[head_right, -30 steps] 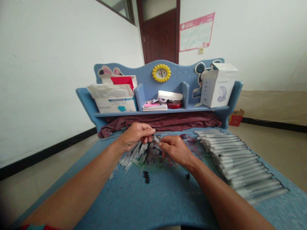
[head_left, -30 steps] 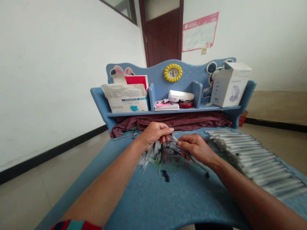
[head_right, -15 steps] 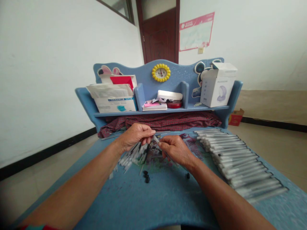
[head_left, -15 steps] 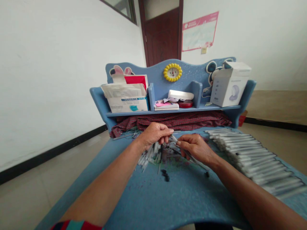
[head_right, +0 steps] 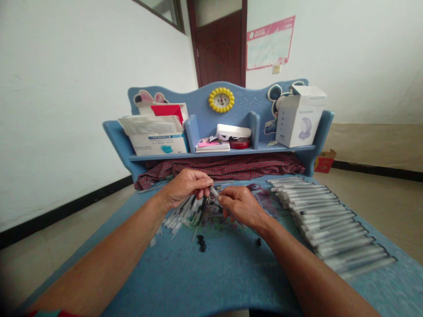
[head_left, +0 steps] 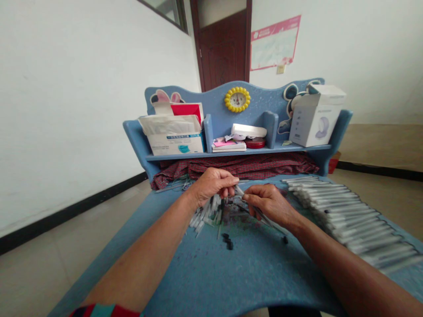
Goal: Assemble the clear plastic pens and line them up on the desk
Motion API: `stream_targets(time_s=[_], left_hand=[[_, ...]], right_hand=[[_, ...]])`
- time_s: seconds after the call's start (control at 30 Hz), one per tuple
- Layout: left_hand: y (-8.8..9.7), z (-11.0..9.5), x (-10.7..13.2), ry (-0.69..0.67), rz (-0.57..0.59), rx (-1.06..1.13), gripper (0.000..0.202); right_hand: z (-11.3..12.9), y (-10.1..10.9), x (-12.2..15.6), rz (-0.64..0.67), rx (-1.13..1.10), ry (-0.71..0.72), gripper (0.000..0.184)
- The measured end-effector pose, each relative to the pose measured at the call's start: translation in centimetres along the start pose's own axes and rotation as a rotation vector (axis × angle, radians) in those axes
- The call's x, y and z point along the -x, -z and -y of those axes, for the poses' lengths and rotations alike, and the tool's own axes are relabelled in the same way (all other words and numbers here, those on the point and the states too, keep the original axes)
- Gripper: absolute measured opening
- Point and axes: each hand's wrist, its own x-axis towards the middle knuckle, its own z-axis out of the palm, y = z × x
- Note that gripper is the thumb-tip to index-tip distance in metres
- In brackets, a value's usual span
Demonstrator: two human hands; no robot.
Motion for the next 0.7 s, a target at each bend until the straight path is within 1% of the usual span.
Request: stream_targets(time_s=[0.07, 0.13, 0.23, 0.33, 0.4, 0.5, 0.63, 0.7], left_hand=[[-0.11, -0.12, 0.04, 0.019, -0.023, -0.027, 0.03], [-0.12, -0.24, 0.09, 0.026, -0.025, -0.056, 0.032], [0.0, -0.33, 0.14, 0.015, -0.005, -0.068, 0.025], [0.13, -0.28, 0.16, 0.009, 0.015, -0.027, 0.016], [0.14, -0.22, 0.15, 0.001, 0.029, 0.004, 0.014], [0.06, -0.18, 0.1, -0.009, 0.03, 0.005, 0.017], [-0.01, -0.1, 0.04, 0.017, -0.017, -0.054, 0.029], [0.05, -0.08, 0.07, 0.021, -0.011, -0.07, 0.03]], right_hand=[[0.03, -0.01, 0.02, -0.002, -0.002, 0.001, 0.025], [0.03, -0.03, 0.03, -0.001, -0.002, 0.003, 0.025], [0.0, -0.04, 0.03, 0.003, -0.002, 0.002, 0.023], [0.02, -0.04, 0.03, 0.007, 0.003, 0.0, 0.024], [0.06, -0.02, 0.05, 0.008, 0.005, -0.003, 0.024], [0.1, 0.02, 0.08, 0.007, 0.005, 0.003, 0.025], [0.05, 0.03, 0.08, 0.002, 0.009, 0.004, 0.024], [0.0, 0.02, 0.06, 0.002, 0.011, 0.002, 0.023]])
